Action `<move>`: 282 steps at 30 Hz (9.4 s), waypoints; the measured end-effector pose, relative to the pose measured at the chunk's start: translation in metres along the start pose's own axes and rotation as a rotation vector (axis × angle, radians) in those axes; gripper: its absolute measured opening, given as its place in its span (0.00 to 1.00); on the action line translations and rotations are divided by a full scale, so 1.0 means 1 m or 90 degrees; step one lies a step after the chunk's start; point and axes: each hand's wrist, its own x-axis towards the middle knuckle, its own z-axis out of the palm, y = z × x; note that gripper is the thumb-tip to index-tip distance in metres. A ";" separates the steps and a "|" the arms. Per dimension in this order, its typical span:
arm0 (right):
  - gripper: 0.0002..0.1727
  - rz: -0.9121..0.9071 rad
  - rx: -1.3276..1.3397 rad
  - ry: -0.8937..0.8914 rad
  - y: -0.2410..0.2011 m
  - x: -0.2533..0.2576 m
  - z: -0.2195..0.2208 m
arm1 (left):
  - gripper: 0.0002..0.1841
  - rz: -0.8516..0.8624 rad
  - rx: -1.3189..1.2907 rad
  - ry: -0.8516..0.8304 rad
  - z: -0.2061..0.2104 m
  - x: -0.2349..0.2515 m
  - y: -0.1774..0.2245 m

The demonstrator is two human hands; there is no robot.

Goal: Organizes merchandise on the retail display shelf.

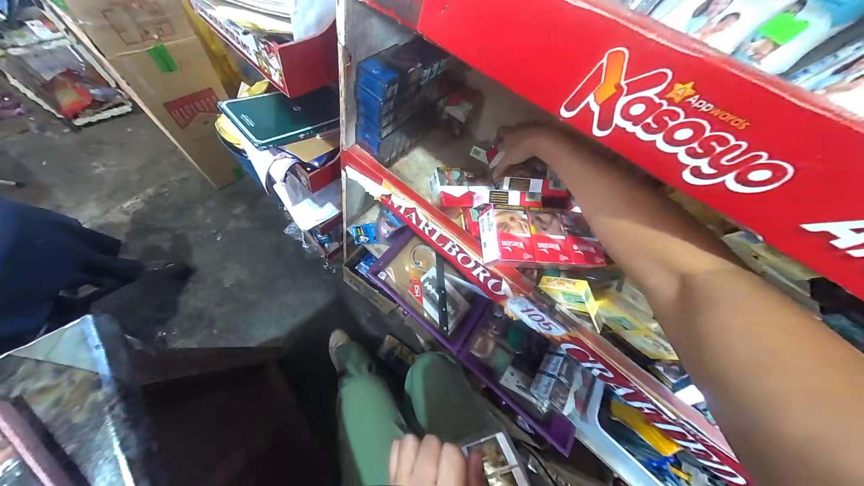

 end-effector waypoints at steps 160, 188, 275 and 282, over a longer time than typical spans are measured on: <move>0.45 -0.170 0.175 0.360 -0.071 0.034 0.017 | 0.23 0.002 0.015 0.010 0.000 0.000 0.000; 0.38 -0.310 0.157 -0.064 -0.020 0.009 0.033 | 0.22 -0.009 -0.004 0.008 0.001 0.000 0.001; 0.38 -0.431 0.935 0.215 0.065 -0.392 0.261 | 0.11 0.271 -0.258 0.018 -0.024 -0.053 0.094; 0.32 -0.438 1.053 0.154 0.079 -0.384 0.267 | 0.10 0.160 -0.607 -0.002 -0.006 -0.049 0.119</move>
